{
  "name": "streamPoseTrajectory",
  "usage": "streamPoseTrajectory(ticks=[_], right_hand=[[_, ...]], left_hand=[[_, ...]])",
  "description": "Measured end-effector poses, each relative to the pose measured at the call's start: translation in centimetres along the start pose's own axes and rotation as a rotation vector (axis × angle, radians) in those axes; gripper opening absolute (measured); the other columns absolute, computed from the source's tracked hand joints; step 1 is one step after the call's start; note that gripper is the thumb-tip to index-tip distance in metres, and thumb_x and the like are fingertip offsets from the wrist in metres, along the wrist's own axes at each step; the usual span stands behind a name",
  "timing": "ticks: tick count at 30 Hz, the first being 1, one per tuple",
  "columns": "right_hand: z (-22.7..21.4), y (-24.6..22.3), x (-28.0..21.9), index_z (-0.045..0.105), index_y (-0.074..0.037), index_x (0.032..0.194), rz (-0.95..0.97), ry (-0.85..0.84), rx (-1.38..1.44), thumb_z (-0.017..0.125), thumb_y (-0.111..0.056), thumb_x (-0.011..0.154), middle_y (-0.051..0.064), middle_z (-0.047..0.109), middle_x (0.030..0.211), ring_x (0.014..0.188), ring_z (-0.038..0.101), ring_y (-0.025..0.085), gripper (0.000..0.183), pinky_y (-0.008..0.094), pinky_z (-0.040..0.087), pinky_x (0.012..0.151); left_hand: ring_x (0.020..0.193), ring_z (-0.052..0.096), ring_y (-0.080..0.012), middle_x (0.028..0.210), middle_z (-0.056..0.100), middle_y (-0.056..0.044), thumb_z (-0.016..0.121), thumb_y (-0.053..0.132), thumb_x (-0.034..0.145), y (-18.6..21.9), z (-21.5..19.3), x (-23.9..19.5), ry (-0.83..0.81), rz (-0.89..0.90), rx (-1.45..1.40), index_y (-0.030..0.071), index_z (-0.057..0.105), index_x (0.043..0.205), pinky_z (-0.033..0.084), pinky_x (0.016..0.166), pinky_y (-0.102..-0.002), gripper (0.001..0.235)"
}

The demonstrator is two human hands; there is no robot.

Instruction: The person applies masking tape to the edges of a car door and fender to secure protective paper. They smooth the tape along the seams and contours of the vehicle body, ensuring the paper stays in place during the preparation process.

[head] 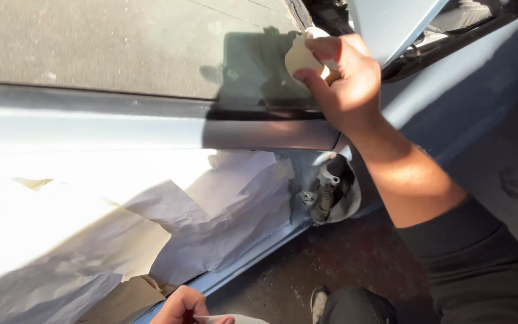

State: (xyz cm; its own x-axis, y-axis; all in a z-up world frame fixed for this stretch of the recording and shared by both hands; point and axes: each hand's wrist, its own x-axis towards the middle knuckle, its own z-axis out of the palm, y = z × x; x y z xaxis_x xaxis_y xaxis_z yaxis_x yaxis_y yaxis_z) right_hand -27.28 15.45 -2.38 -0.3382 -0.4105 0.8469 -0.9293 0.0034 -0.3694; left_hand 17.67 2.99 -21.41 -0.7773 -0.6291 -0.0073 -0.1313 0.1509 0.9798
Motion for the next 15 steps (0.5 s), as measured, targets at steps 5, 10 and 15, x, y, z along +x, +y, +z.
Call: streamPoseTrajectory(ticks=[5,10,15], right_hand=[[0.1,0.3,-2.8,0.072,0.014,0.123,-0.247,0.057,-0.192,0.096,-0.003,0.102,0.025,0.072,0.111,0.093,0.067,0.034,0.036,0.043,0.058,0.086],[-1.3,-4.9,-10.6,0.057,0.016,0.144,-0.382,0.236,-0.146,0.072,0.003,0.127,0.029,0.064,0.122,0.102,0.061,0.036,0.026,0.048,0.057,0.100],[1.6,-13.3,-21.5,0.069,0.001,0.118,0.176,-0.119,0.671,0.073,-0.059,0.094,0.012,0.070,0.114,0.100,0.068,0.019,0.066,0.032,0.059,0.096]], left_hand=[[0.056,0.057,-0.0076,0.069,0.062,0.003,0.103,0.009,0.062,4.7,2.2,3.5,0.007,0.471,0.131,0.014,0.059,0.070,0.049,0.054,-0.019,0.044],[0.063,0.058,-0.0110,0.079,0.066,-0.001,0.095,0.000,0.070,7.2,4.0,3.6,0.111,0.539,0.103,0.009,0.060,0.080,0.050,0.061,-0.022,0.038],[0.062,0.052,-0.0075,0.073,0.058,0.001,0.091,0.004,0.085,9.2,4.4,4.8,0.244,0.651,0.153,0.005,0.063,0.094,0.048,0.058,-0.021,0.029]])
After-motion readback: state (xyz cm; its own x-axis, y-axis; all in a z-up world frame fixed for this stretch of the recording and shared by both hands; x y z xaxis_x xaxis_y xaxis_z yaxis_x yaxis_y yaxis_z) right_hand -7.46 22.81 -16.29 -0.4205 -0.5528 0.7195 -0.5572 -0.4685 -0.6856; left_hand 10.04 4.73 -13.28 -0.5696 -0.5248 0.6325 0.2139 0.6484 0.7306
